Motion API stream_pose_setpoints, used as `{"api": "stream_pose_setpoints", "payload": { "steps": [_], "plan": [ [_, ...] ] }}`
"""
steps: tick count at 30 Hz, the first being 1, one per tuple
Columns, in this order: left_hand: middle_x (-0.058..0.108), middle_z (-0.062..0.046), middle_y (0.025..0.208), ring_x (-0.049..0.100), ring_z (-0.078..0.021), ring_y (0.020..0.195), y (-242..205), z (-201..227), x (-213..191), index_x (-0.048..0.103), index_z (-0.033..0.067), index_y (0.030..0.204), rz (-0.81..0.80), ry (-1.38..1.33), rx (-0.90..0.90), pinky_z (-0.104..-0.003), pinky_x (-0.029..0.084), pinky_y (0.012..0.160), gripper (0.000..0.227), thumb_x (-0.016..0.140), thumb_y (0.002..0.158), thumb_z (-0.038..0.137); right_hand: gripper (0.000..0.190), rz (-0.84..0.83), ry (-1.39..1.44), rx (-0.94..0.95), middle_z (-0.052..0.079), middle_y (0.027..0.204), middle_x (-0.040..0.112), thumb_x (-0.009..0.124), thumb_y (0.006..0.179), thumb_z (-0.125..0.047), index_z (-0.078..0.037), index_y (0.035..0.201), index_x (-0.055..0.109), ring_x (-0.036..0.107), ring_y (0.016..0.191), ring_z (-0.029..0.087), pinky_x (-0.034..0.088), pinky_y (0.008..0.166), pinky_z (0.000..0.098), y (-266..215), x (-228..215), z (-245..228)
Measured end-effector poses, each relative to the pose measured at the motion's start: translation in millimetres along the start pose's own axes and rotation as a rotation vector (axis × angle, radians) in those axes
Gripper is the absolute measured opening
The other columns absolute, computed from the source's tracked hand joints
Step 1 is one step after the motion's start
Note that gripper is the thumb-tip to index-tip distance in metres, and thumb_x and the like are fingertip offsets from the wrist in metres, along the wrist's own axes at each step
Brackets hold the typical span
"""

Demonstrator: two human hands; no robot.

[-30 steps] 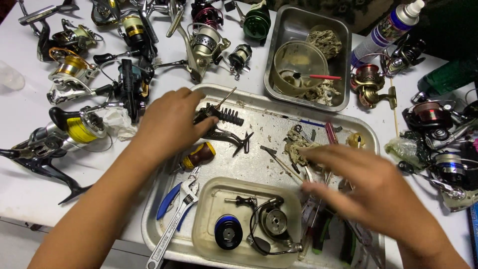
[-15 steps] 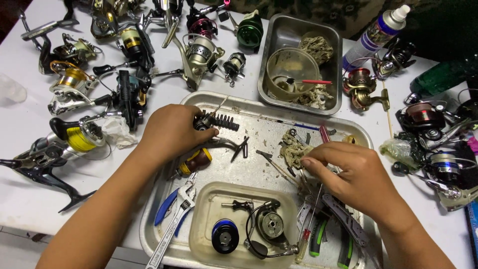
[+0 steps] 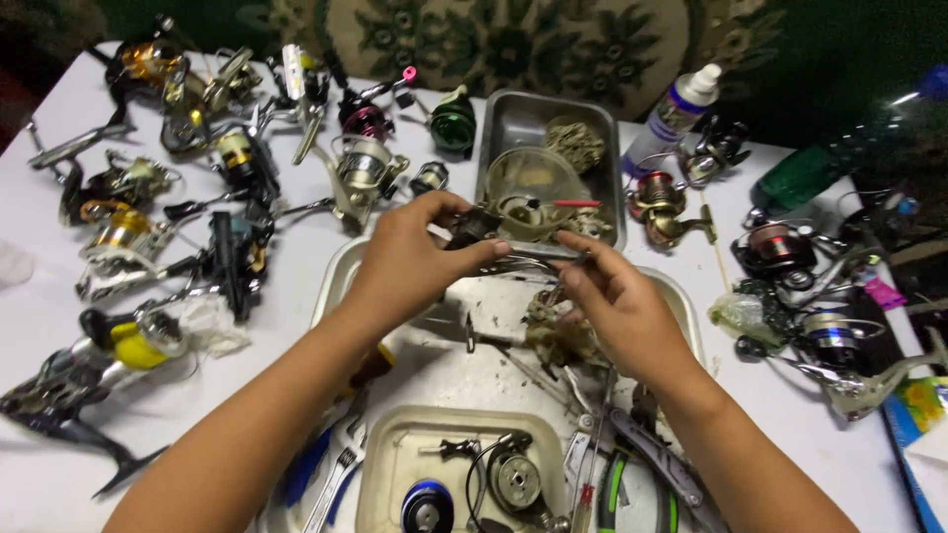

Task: The person is disassembling a fishing reel to adjust the bail arm and clean internal components using various tools on a workbench.

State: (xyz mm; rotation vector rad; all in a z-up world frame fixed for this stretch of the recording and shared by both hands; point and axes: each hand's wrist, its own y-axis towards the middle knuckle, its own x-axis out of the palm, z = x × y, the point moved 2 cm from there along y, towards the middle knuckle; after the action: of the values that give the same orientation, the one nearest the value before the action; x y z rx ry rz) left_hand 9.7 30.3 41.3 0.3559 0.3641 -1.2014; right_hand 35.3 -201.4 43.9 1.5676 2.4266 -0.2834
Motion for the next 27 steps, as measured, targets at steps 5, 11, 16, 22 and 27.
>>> {"api": "stream_pose_setpoints", "payload": {
  "steps": [5, 11, 16, 22, 27],
  "plan": [
    [0.059, -0.016, 0.106, 0.070, -0.0269, 0.085, 6, 5, 44, 0.056, 0.0007, 0.120, -0.256, -0.478, -0.067, -0.036, 0.066, 0.060, 0.059, 0.084, 0.077, 0.031, 0.033, 0.164, 0.311, -0.049, 0.022, 0.085, 0.071, 0.048, 0.106, -0.019, 0.000, 0.131, 0.059, 0.068, 0.059, 0.020, 0.050, 0.040, 0.0225, 32, -27, 30],
    [0.060, -0.016, 0.115, 0.069, -0.0268, 0.097, 13, -49, 83, 0.038, 0.0030, 0.140, -0.559, -0.815, -0.153, -0.039, 0.064, 0.078, 0.061, 0.067, 0.095, 0.032, 0.034, 0.228, 0.363, -0.018, 0.020, 0.089, 0.069, 0.047, 0.108, -0.018, 0.002, 0.132, 0.061, 0.064, 0.061, 0.018, 0.059, 0.047, 0.0276, 39, -41, 43],
    [0.061, -0.028, 0.133, 0.071, -0.0331, 0.106, 9, -65, 85, 0.039, -0.0006, 0.151, -0.710, -0.748, -0.116, -0.047, 0.061, 0.091, 0.071, 0.062, 0.097, 0.038, 0.035, 0.193, 0.325, -0.024, 0.021, 0.086, 0.068, 0.045, 0.108, -0.017, 0.003, 0.134, 0.060, 0.063, 0.061, 0.019, 0.061, 0.048, 0.0307, 47, -37, 47],
    [0.055, -0.034, 0.140, 0.067, -0.0405, 0.115, -12, -17, 59, 0.040, -0.0020, 0.152, -0.756, -0.745, -0.009, -0.050, 0.059, 0.097, 0.074, 0.061, 0.094, 0.038, 0.037, 0.164, 0.328, -0.081, 0.021, 0.084, 0.067, 0.044, 0.108, -0.018, 0.005, 0.134, 0.058, 0.062, 0.062, 0.019, 0.060, 0.050, 0.0310, 45, -31, 41],
    [0.063, -0.033, 0.130, 0.071, -0.0397, 0.107, -8, -16, 60, 0.048, -0.0015, 0.148, -0.724, -0.653, 0.057, -0.049, 0.061, 0.092, 0.059, 0.060, 0.096, 0.024, 0.039, 0.152, 0.326, -0.178, 0.022, 0.082, 0.068, 0.045, 0.108, -0.020, 0.007, 0.133, 0.058, 0.063, 0.063, 0.020, 0.061, 0.054, 0.0325, 47, -32, 57]
  ]
}}
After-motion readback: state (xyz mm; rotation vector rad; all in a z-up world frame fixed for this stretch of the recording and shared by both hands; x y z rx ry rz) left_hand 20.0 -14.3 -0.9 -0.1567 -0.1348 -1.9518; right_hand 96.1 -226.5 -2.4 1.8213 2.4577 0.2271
